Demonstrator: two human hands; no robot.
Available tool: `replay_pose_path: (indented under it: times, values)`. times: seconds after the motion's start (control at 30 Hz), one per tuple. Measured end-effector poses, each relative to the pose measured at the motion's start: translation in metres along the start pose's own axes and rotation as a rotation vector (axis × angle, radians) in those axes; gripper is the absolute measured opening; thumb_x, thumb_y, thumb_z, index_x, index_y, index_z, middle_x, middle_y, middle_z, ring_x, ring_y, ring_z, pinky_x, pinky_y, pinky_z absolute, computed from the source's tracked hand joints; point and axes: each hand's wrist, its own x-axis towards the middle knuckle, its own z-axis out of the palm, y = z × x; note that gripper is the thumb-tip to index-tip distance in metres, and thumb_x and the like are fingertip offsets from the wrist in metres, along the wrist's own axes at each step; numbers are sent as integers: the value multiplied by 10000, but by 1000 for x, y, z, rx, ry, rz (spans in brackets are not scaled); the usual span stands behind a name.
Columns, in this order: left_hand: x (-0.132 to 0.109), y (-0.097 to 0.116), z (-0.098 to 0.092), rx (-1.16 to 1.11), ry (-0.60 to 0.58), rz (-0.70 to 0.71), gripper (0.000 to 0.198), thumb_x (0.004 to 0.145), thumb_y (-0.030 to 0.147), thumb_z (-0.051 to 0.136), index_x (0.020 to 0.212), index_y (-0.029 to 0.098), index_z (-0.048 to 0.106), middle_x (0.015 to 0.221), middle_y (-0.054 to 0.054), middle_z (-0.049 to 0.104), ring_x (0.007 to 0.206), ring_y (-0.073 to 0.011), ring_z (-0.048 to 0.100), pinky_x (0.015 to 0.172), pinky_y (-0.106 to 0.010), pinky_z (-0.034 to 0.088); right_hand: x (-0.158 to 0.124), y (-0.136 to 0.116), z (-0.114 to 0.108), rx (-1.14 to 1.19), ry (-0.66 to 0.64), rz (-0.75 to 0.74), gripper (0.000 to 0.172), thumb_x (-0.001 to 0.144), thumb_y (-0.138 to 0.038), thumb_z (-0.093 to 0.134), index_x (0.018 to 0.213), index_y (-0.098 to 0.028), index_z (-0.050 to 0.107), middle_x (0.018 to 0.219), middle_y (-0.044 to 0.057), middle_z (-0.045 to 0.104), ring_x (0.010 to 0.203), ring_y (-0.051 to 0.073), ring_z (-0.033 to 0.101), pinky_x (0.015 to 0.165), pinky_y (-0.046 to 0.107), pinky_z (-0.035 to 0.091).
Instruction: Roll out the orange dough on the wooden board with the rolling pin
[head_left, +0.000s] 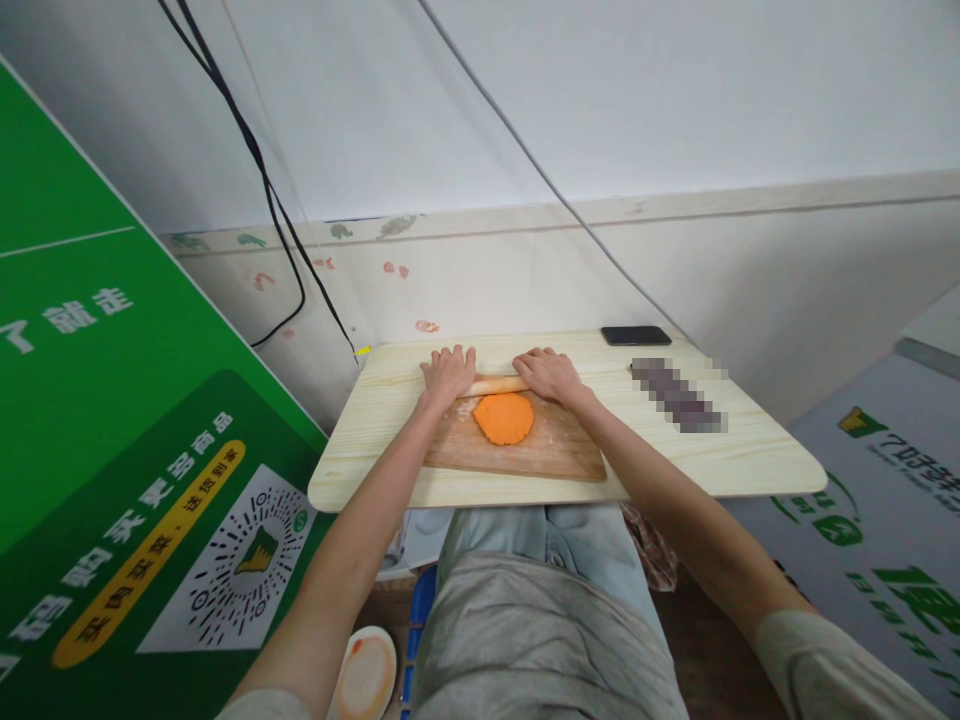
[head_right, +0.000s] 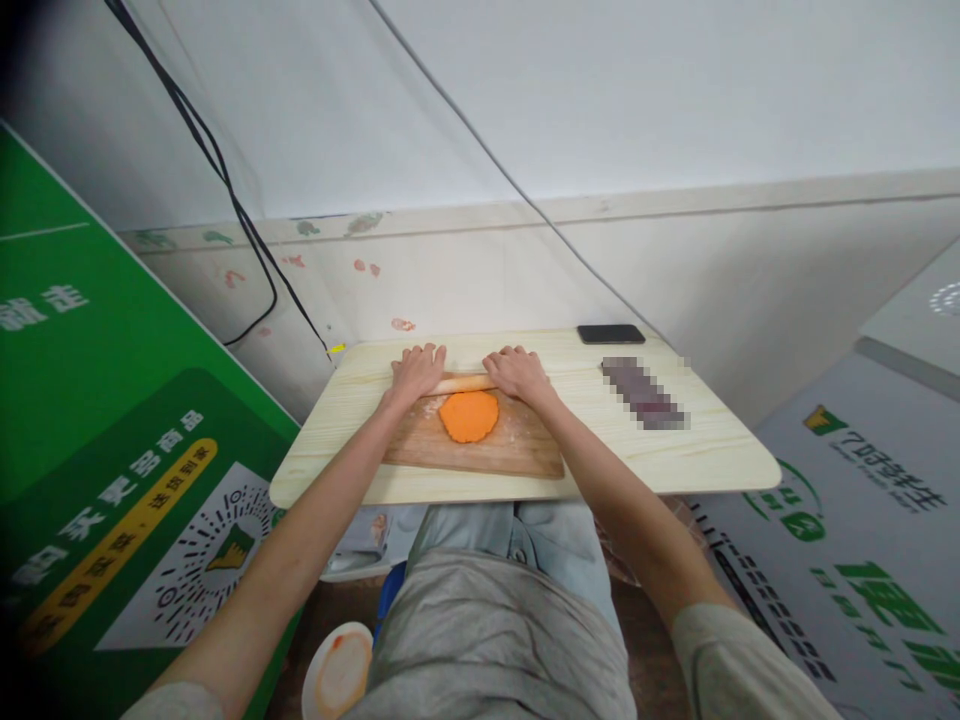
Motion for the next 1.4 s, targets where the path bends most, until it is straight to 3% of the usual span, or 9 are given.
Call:
replay_pose_path:
  times: [0.2, 0.3, 0.4, 0.5, 0.6, 0.83, 1.0, 1.1, 1.4]
  values:
    - [7, 6, -9, -18, 146, 128, 418, 1119, 368, 359, 1248, 158, 696, 1293, -220, 727, 1295, -376, 593, 1113, -553, 405, 6, -6, -2, 30, 60, 109, 450, 1124, -352, 358, 1327, -220, 738, 1406, 183, 694, 1275, 358, 615, 1031, 524, 484]
    - [-7, 3, -10, -119, 245, 270, 313, 1092, 309, 457, 1263, 184, 687, 1257, -167, 738, 1254, -333, 603, 1103, -483, 427, 1, -10, 3, 59, 213, 133, 467, 1137, -338, 331, 1228, -186, 764, 1329, 185, 730, 1250, 336, 613, 1042, 493, 455]
    - [-34, -5, -6, -228, 316, 362, 210, 1050, 222, 509, 1094, 196, 713, 1107, -134, 742, 1117, -297, 645, 1032, -426, 477, -9, -12, 5, 102, 300, 86, 467, 1149, -354, 345, 1150, -178, 777, 1266, 166, 754, 1216, 319, 617, 1013, 455, 438]
    - [-60, -12, 2, -304, 264, 456, 153, 1021, 188, 563, 991, 217, 710, 982, -86, 741, 956, -256, 674, 924, -382, 519, -21, -14, 1, 158, 243, -85, 404, 1142, -346, 416, 1115, -188, 787, 1242, 131, 764, 1177, 286, 631, 976, 412, 429]
    - [-74, -12, 8, -317, 219, 525, 145, 992, 142, 600, 975, 229, 715, 963, -55, 756, 931, -236, 694, 918, -370, 535, -31, -14, -3, 194, 212, -215, 306, 1105, -337, 522, 1138, -205, 795, 1241, 106, 773, 1163, 271, 634, 983, 400, 411]
    - [-72, -8, 18, -408, 163, 527, 174, 976, 163, 645, 1116, 208, 738, 1132, -94, 763, 1092, -266, 701, 1026, -424, 550, -44, -12, 1, 206, 181, -128, 349, 1111, -287, 498, 1363, -218, 730, 1272, 113, 781, 1202, 286, 640, 973, 405, 428]
    - [-64, -15, 31, -648, -14, 445, 309, 911, 248, 771, 1211, 183, 737, 1125, -84, 764, 968, -230, 703, 901, -376, 570, -53, -10, 3, 184, 249, 6, 355, 1120, -285, 482, 1375, -213, 718, 1284, 124, 782, 1189, 311, 655, 906, 413, 450]
    - [-60, -17, 38, -730, -51, 400, 365, 865, 221, 801, 1223, 176, 747, 1124, -80, 773, 951, -217, 691, 877, -357, 555, -56, -10, 7, 207, 282, 18, 322, 1103, -274, 511, 1319, -212, 742, 1272, 125, 786, 1161, 314, 663, 896, 429, 456]
    - [-49, -15, 31, -1040, -117, 314, 251, 801, 265, 836, 1035, 188, 789, 984, -57, 780, 836, -176, 674, 774, -304, 558, -54, -14, 15, 351, 533, -230, 313, 1031, -155, 538, 1230, -239, 763, 1197, 114, 777, 1145, 310, 617, 943, 472, 455]
